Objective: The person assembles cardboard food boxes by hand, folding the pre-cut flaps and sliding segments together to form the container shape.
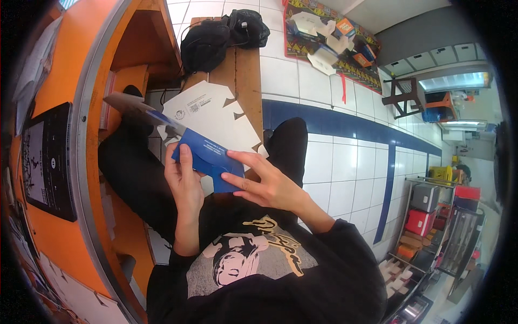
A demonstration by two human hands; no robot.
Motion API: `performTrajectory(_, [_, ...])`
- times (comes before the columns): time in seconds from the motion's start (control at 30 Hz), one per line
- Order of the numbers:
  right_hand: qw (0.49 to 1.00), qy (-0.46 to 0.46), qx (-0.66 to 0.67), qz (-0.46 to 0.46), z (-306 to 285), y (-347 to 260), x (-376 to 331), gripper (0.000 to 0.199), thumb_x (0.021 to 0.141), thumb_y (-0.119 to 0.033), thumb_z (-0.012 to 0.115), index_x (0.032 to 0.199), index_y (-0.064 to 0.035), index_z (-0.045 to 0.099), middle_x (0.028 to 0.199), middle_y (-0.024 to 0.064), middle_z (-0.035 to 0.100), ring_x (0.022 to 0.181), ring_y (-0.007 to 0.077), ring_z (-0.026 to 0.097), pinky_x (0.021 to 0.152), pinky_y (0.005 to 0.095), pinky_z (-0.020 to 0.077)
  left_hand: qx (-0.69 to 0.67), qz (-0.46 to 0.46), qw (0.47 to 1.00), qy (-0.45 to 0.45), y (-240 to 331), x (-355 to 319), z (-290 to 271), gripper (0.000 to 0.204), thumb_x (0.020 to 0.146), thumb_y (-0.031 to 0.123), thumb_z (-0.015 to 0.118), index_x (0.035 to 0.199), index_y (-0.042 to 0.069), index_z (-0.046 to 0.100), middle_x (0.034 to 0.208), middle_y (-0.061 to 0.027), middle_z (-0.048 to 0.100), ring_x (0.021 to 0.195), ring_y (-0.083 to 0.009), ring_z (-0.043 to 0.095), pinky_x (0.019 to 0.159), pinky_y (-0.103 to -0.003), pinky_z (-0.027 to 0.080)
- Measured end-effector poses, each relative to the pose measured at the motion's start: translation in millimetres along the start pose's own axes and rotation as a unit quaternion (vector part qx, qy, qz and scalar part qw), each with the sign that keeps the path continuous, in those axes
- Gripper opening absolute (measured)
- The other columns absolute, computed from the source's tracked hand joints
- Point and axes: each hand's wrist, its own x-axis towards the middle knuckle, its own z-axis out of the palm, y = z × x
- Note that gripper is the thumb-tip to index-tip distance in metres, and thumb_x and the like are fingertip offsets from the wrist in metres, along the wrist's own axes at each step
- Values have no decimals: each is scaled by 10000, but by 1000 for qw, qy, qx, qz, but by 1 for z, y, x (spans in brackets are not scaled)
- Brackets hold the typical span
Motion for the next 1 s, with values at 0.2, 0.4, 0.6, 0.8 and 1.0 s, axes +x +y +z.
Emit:
performTrajectory(0.2, [992,106,-67,7,11,7,-13,527,686,-77,746,1193,-99,604,1292,238,427,1132,376,498,926,422,446,18,-28,994,103,-10,-3,25,352,944,306,547,1159,35,487,1079,-111,559,950,-196,590,777,-333,514])
performTrajectory(0.4, [972,222,-59,52,36,6,-5,532,692,-63,714,1204,-146,599,1282,222,422,1043,382,472,887,437,443,-39,-66,994,72,-32,-11,11,476,946,311,545,1291,17,401,1228,-175,503,1095,-264,543,880,-375,482])
performTrajectory(0.6, [980,127,54,141,10,-9,-21,515,824,-133,623,1324,-157,507,1254,174,436,1049,333,489,881,384,445,180,-10,980,-84,-24,-29,18,380,906,37,570,1255,-43,441,1196,-143,537,1093,-202,536,903,-316,462])
performTrajectory(0.8, [961,118,206,143,-7,3,-24,372,860,-144,599,1224,-87,544,1159,162,443,1007,316,521,885,401,428,251,-221,881,-334,4,-53,-8,441,803,-42,646,1211,-77,481,1181,-146,551,1048,-181,545,891,-289,436])
performTrajectory(1.0, [986,-35,120,112,-14,-3,-35,352,724,-204,738,1021,-78,596,1173,134,428,970,314,556,744,404,496,424,-310,796,-301,-7,-68,-17,215,766,20,735,887,-52,572,782,-66,634,678,-90,580,609,-216,459])
